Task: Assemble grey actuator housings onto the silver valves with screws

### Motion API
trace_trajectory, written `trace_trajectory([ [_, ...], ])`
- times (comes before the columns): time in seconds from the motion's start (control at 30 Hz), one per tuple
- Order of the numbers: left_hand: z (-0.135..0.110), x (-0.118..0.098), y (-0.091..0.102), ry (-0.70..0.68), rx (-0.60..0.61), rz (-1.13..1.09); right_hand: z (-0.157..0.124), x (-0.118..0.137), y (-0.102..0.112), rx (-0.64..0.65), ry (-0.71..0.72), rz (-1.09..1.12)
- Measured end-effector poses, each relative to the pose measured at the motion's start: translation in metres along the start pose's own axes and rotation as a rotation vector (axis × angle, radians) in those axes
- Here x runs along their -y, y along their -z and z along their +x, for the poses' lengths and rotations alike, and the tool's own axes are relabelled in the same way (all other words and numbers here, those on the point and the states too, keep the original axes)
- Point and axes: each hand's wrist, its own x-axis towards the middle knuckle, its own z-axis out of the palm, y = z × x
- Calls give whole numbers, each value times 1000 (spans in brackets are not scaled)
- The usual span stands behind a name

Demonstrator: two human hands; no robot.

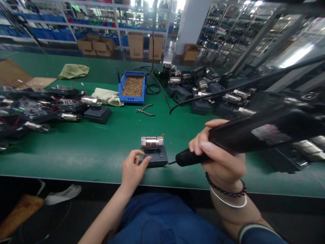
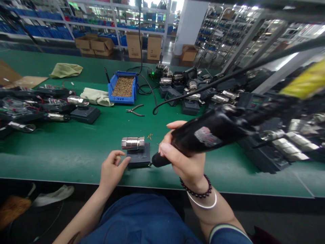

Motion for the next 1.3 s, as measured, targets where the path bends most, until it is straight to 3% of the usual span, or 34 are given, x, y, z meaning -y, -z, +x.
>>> trace_trajectory([
  [0.07, 16, 8, 2, 75, 28, 1, 2, -8, 2, 29, -24, -41],
  [0.17, 36, 12, -1, 122, 197, -139, 4, -18, 4, 47, -38, -74],
  [0.3, 45, 12, -10, 169, 359, -314, 4, -25, 5, 73, -60, -105],
  [0.67, 43, 10, -10, 211, 366, -280, 10, -24, -4, 264, -121, -178],
  [0.97, 42, 8, -10, 221, 378, -327, 13, -28, -10, 290, -111, -288],
  [1.17, 43, 3, -10, 257, 382, -427, 22, -41, -3, 407, -229, -146],
  [1.3, 31, 0, -13, 263, 360, -468, 23, -33, 8, 463, -285, -47],
])
